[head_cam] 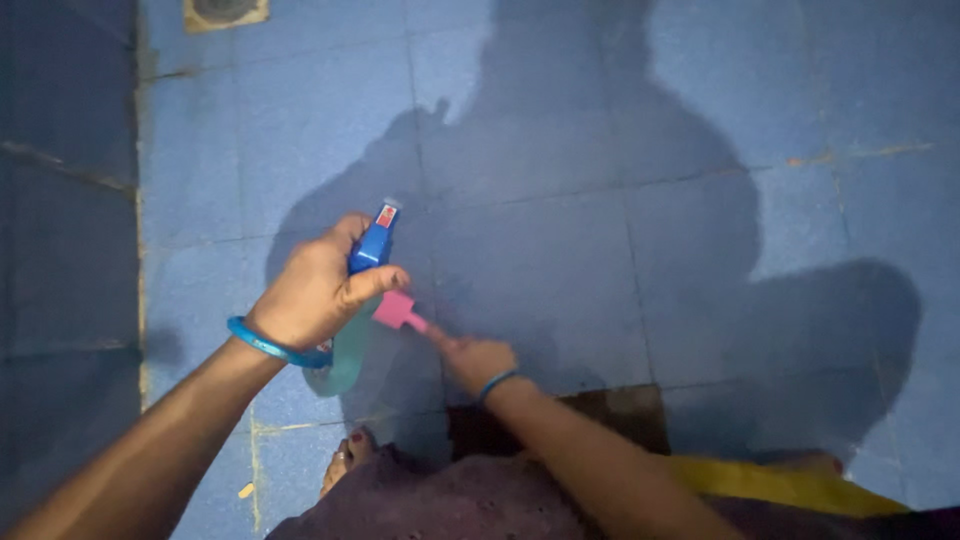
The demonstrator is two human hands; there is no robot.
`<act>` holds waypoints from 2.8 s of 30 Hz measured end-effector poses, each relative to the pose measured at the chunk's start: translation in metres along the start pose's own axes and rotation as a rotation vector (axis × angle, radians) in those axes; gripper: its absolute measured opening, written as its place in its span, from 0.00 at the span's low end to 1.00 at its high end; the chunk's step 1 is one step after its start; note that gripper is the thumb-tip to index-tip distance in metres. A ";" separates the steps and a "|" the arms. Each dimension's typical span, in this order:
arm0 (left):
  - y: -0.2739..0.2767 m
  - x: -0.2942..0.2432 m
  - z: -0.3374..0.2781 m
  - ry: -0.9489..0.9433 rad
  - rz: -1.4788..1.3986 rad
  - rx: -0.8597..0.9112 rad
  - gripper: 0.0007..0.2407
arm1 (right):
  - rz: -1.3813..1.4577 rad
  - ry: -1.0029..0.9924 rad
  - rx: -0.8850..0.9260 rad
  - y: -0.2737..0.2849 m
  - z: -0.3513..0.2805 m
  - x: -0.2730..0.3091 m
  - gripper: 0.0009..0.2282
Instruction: The person sprays cleaning liquid from a bottle onto blue bathroom floor tiles and scrubs the surface and grout lines with a pink brush before pouring water from a small pink pitcher to rinse the area.
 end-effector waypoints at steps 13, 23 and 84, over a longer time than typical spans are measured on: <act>-0.010 -0.034 0.028 0.077 0.025 0.074 0.18 | 0.017 -0.647 -0.335 0.075 -0.129 -0.194 0.14; -0.020 -0.050 0.018 0.007 -0.030 0.069 0.18 | 0.044 -0.772 -0.173 0.038 -0.259 -0.262 0.17; -0.218 -0.287 0.184 -0.213 0.072 0.430 0.26 | 0.091 -0.908 -0.319 0.156 -0.248 -0.448 0.22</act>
Point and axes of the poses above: each hand's wrist, its own z-axis towards the middle knuckle, its own y-axis out of the back of the hand, x = y × z, the point moved 7 cm from there along z, towards the middle knuckle, and after that the axes turned 6 degrees about y, right-handed, at the moved point
